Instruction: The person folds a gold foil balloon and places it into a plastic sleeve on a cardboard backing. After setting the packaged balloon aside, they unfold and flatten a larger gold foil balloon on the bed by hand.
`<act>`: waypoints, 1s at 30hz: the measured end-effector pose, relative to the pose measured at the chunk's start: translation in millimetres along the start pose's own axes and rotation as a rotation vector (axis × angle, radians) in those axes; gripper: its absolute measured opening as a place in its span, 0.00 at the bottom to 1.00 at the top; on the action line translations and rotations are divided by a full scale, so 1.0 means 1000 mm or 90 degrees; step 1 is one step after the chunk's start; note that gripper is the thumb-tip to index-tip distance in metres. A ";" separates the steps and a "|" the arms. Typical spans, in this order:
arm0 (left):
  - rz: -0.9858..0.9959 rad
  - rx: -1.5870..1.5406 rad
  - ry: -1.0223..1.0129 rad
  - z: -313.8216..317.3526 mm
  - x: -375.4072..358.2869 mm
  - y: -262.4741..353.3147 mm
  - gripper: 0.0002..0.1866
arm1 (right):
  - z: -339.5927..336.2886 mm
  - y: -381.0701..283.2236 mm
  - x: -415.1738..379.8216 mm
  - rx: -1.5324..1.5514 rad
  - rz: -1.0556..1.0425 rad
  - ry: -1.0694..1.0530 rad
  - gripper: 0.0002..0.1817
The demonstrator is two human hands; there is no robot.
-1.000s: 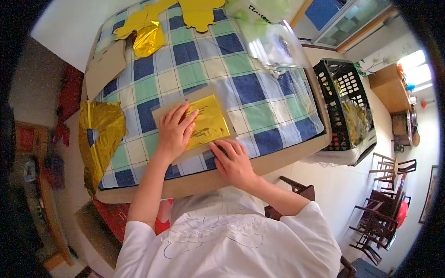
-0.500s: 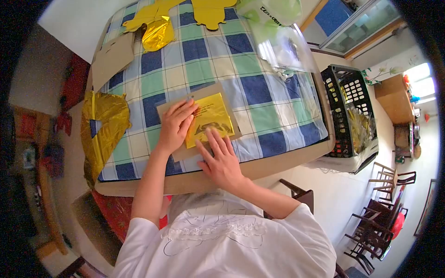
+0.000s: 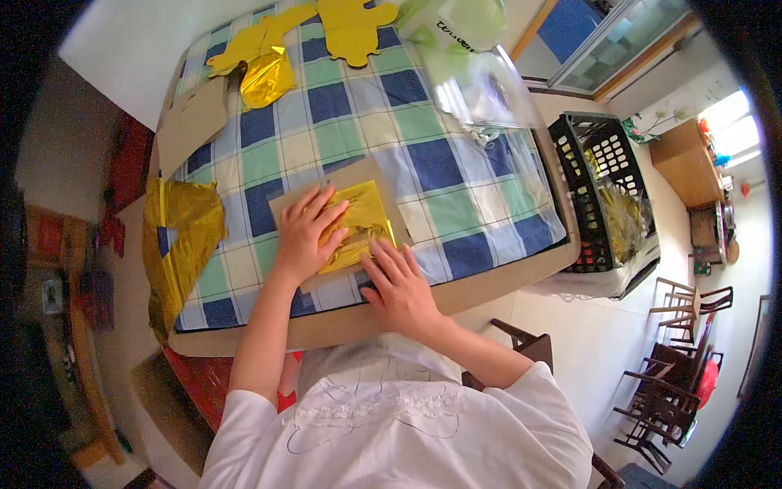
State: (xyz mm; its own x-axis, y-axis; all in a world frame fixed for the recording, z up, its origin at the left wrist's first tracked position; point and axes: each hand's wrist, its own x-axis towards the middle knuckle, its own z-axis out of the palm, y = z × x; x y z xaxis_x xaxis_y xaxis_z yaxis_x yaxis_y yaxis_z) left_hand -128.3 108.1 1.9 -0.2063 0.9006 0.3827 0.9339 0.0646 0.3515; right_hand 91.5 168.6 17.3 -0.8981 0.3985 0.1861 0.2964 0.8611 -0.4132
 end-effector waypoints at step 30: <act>-0.263 -0.466 0.140 -0.004 0.000 -0.011 0.16 | -0.003 -0.022 0.009 0.061 -0.091 0.032 0.29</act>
State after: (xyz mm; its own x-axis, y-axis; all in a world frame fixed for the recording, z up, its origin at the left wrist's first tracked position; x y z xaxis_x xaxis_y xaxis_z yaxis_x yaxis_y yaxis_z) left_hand -139.4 105.5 1.5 -0.6100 0.7572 0.2335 0.3646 0.0066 0.9312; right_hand 77.3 154.0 30.8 -0.9109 0.2915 0.2922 0.1322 0.8768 -0.4624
